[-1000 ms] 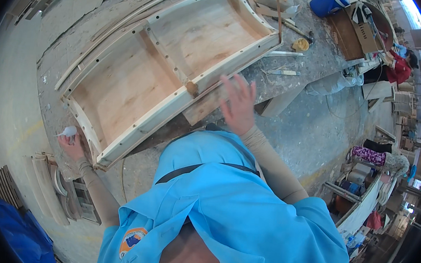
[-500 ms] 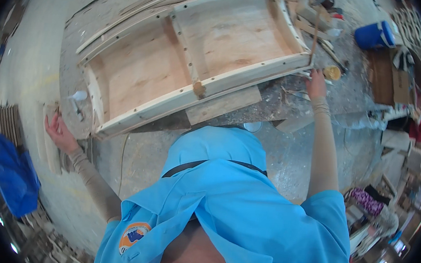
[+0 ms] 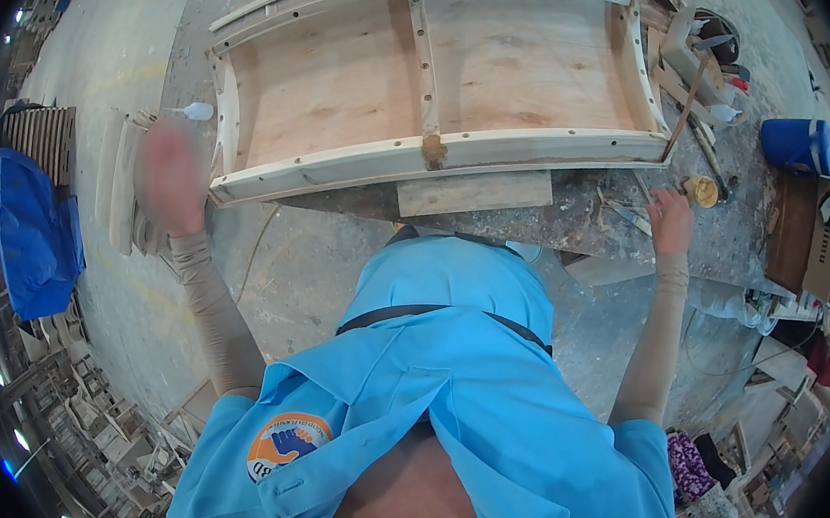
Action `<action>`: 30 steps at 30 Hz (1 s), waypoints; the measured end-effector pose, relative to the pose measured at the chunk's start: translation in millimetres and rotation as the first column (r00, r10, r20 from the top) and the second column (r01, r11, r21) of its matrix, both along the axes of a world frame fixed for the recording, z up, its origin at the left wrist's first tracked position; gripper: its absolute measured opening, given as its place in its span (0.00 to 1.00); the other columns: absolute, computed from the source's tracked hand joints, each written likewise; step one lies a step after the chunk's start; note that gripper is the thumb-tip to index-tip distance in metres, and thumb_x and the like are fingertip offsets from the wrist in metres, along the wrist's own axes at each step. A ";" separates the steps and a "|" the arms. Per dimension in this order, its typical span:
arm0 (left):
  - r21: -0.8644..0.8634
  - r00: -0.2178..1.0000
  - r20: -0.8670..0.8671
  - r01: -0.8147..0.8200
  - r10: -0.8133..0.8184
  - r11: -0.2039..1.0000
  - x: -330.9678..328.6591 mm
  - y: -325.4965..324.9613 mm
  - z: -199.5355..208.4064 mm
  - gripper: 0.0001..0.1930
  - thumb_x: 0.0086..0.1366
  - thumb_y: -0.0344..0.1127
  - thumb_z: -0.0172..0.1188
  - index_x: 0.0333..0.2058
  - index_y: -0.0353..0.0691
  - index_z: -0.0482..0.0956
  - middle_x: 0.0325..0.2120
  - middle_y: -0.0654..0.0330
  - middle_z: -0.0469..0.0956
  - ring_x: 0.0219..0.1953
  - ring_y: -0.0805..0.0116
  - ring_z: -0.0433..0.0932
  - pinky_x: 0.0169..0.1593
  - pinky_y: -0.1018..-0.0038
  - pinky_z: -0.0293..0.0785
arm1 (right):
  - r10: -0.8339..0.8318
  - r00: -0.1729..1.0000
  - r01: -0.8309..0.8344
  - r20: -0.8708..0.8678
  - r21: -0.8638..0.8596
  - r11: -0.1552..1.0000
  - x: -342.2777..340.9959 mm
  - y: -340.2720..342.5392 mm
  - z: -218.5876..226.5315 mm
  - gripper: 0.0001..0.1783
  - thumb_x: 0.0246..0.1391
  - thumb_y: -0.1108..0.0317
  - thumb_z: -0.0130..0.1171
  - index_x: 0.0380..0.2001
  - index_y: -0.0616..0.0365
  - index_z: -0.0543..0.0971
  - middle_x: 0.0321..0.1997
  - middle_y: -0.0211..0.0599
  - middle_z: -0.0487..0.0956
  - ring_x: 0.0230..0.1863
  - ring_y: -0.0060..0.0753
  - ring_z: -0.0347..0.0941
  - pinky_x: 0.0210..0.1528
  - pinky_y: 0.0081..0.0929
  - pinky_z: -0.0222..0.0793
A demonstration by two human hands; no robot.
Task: The person applies glue from a white bottle along the edges of a wooden frame and inserts small wooden dowels into pre-drilled holes. They press the dowels into place and continue gluing and inserting dowels along the frame's length.
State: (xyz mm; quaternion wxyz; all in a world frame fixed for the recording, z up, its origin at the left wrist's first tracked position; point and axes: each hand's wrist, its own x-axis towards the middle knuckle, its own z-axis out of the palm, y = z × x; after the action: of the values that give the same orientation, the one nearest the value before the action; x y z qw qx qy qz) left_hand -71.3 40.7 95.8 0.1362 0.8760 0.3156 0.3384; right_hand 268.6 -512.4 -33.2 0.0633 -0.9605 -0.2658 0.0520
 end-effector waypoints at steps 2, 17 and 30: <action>-0.006 0.999 -0.005 0.042 -0.042 0.999 4.1 1.3 0.2 0.20 0.65 0.29 0.54 0.56 0.39 0.70 0.40 0.58 0.81 0.36 0.71 0.77 0.41 0.75 0.73 | -0.039 0.997 0.039 0.062 0.008 0.999 -18.9 1.8 20.6 0.15 0.39 0.73 0.67 0.35 0.50 0.79 0.30 0.34 0.74 0.37 0.44 0.73 0.37 0.42 0.66; -0.237 0.891 0.032 0.446 -0.452 0.863 43.0 -37.0 5.1 0.08 0.66 0.27 0.54 0.41 0.36 0.79 0.35 0.61 0.81 0.38 0.72 0.78 0.45 0.76 0.72 | -0.153 0.799 0.556 -0.582 0.616 0.558 -136.3 22.1 106.4 0.07 0.55 0.76 0.59 0.38 0.62 0.78 0.34 0.27 0.79 0.37 0.17 0.74 0.41 0.17 0.69; -0.514 0.560 0.228 0.764 -0.796 0.390 46.7 -101.5 -27.7 0.07 0.59 0.26 0.59 0.37 0.38 0.83 0.31 0.59 0.81 0.34 0.65 0.77 0.40 0.73 0.72 | 0.166 0.619 0.510 -0.767 0.554 0.658 -214.8 170.8 94.4 0.07 0.52 0.73 0.63 0.35 0.63 0.81 0.29 0.27 0.78 0.32 0.16 0.72 0.38 0.18 0.69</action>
State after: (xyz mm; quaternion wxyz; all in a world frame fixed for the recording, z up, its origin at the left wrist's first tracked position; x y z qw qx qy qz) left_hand -24.6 -60.8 68.1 0.5200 0.8470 -0.0442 0.1014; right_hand 53.9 -341.6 61.2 0.5527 -0.7556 -0.1057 0.3352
